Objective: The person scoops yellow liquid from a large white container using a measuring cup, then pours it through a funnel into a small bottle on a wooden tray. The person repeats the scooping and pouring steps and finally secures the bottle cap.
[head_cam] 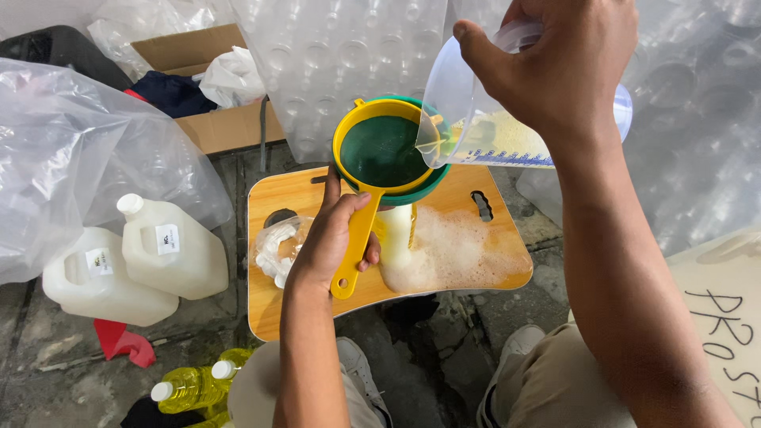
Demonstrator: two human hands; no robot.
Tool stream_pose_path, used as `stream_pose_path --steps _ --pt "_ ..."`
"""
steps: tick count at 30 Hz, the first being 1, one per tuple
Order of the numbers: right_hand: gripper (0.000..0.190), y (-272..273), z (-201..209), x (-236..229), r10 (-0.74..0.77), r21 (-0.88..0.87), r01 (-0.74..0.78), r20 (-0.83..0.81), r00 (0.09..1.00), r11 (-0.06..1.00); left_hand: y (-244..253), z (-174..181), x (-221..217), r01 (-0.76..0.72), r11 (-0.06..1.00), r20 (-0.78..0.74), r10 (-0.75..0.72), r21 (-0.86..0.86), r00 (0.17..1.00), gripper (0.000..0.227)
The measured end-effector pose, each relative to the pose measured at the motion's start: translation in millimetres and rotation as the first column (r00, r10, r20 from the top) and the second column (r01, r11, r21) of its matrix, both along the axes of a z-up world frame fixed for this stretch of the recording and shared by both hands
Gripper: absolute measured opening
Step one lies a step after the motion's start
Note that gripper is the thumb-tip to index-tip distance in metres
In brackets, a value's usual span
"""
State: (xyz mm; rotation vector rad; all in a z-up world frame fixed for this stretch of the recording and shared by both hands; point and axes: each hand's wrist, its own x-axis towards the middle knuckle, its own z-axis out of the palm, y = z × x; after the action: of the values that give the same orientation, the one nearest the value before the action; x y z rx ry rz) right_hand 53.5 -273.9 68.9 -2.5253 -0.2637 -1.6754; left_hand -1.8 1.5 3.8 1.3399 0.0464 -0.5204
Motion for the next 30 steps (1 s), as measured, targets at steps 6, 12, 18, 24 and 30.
stream_pose_path --steps 6,12,18,24,30 --pt "0.047 0.7 0.2 -0.6 -0.006 -0.001 0.006 -0.004 1.0 1.0 -1.8 -4.0 2.5 -0.022 1.0 -0.014 0.022 -0.012 1.0 0.073" --pt "0.049 1.9 1.1 -3.0 0.037 0.006 -0.037 -0.014 0.999 0.999 -0.5 -0.7 -0.4 -0.007 1.0 0.003 0.007 -0.023 1.0 0.065" --pt "0.048 2.9 2.0 -2.9 0.018 0.003 -0.018 0.009 1.0 1.0 -0.9 -4.8 1.3 -0.021 0.999 -0.001 0.021 -0.05 1.0 0.069" --pt "0.049 3.1 3.3 -3.6 0.023 -0.004 -0.023 -0.012 1.0 1.0 -0.4 2.4 -0.9 -0.011 1.0 -0.001 0.011 -0.011 1.0 0.075" --pt "0.045 4.7 5.5 -4.8 0.003 -0.005 -0.003 0.002 1.0 1.0 -0.9 -1.9 1.4 -0.018 1.0 -0.002 0.018 -0.026 1.0 0.077"
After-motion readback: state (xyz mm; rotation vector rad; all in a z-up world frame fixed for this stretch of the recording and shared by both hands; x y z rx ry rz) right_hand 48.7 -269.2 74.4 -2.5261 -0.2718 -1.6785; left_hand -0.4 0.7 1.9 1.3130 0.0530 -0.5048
